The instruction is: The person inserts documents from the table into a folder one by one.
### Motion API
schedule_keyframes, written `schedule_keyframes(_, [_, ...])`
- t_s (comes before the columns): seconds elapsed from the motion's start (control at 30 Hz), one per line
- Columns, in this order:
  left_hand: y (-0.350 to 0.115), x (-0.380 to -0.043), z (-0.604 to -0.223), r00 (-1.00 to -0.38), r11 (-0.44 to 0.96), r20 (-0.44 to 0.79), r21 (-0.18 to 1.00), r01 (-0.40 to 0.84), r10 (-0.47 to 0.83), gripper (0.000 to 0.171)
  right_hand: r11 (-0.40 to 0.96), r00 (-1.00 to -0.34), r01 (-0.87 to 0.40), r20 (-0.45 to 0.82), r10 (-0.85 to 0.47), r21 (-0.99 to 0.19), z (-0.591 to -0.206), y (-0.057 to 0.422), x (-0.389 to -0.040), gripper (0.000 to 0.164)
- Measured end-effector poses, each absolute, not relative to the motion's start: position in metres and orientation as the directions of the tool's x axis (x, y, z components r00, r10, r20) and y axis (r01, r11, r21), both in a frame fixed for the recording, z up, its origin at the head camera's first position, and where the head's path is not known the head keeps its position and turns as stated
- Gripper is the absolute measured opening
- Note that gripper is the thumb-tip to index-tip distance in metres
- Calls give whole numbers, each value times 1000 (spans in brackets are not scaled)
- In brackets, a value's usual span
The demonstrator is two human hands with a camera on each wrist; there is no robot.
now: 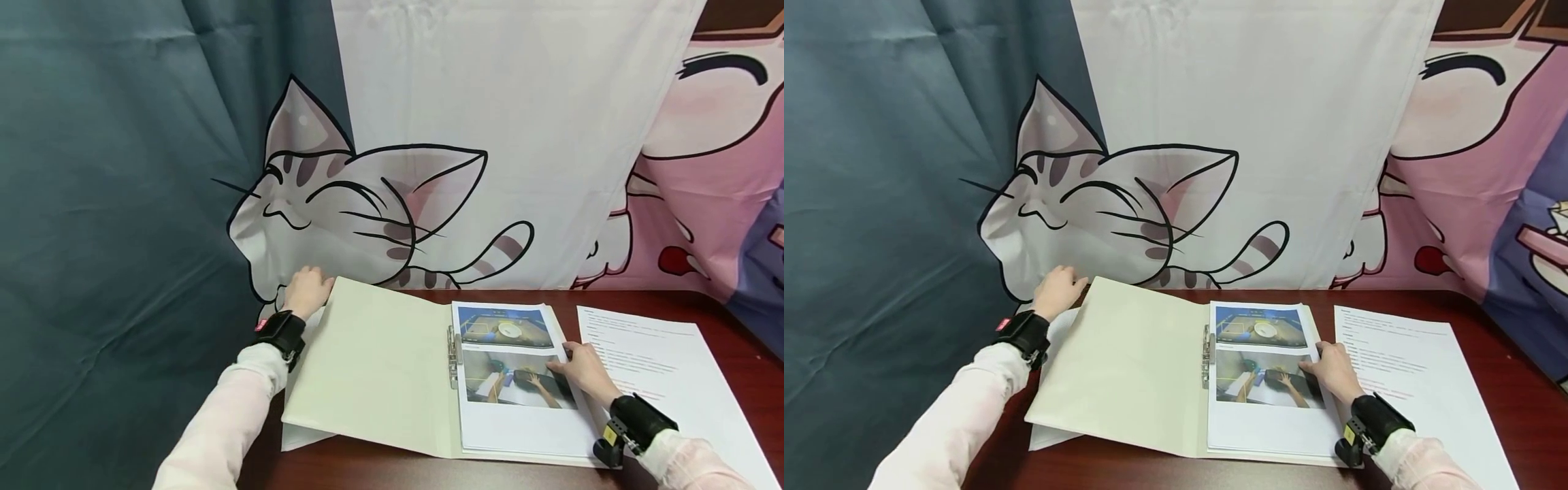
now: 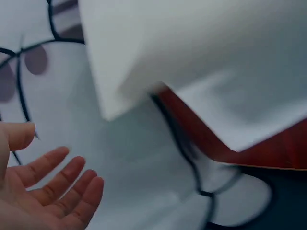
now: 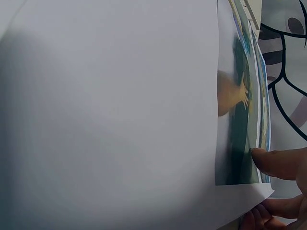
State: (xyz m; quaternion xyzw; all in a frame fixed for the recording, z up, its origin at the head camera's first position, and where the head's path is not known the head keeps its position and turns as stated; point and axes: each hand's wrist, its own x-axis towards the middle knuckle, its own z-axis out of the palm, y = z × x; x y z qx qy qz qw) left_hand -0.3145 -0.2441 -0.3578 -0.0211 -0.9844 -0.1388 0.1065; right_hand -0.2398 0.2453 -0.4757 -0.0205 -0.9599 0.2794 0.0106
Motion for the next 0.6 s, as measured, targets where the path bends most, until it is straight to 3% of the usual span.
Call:
schedule_keyframes(0.17, [-272,-300,-382,-992,961,125,278,4,-33,47,845,-999,49,-7,53,-532,-476,246,-241,63])
schedule_keyframes(0.4, [-284,-284,-418,-970,938,-134,255,-233,-205,78,842,-998,65,-24,62,-535,-477,246,-242,63])
schedule_keyframes(0.6, [-283,-271,-435,-937,922,-227,225,-316,-266,72,843,-998,63,-31,55,-535,-478,247,-241,64])
